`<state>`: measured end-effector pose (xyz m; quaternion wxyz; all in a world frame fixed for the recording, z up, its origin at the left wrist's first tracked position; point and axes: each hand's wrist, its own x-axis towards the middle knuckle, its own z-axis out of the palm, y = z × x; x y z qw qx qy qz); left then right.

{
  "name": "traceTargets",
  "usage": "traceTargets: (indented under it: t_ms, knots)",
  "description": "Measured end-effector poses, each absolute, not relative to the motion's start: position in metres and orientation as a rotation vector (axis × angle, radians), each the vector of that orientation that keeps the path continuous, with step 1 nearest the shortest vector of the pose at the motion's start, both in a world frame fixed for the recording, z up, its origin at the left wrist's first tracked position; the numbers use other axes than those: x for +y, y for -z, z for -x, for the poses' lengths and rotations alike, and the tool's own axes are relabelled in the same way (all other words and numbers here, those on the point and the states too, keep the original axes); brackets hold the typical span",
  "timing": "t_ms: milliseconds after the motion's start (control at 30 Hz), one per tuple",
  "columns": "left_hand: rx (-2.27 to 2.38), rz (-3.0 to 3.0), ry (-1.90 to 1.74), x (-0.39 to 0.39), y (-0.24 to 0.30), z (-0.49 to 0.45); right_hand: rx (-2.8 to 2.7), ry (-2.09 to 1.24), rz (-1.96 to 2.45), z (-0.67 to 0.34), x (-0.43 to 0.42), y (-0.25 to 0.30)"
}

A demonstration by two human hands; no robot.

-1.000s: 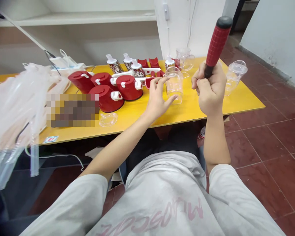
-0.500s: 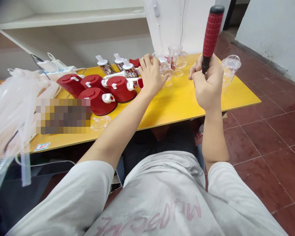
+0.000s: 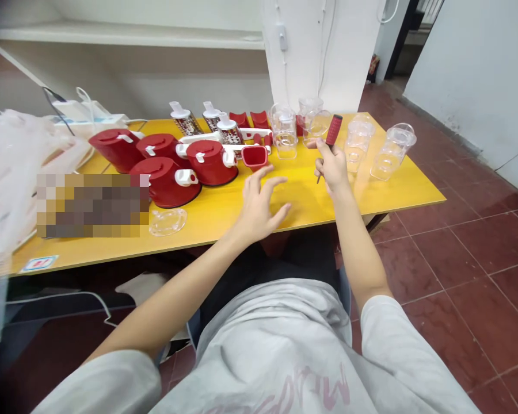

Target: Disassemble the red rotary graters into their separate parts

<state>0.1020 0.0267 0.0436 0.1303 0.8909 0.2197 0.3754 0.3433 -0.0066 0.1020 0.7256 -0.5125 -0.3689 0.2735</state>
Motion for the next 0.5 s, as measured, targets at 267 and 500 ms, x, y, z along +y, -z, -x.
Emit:
traceTargets:
  t_ms: [267, 500]
  knots:
    - [0.407, -2.704, -0.777, 0.017, -0.027, -0.049, -0.688, -0.587, 1.277, -0.366, 0.09, -0.096]
    - [0.454, -2.811, -0.802, 0.01, -0.025, -0.059, -0.804, -0.545, 1.463, -0.376, 0.121, -0.087]
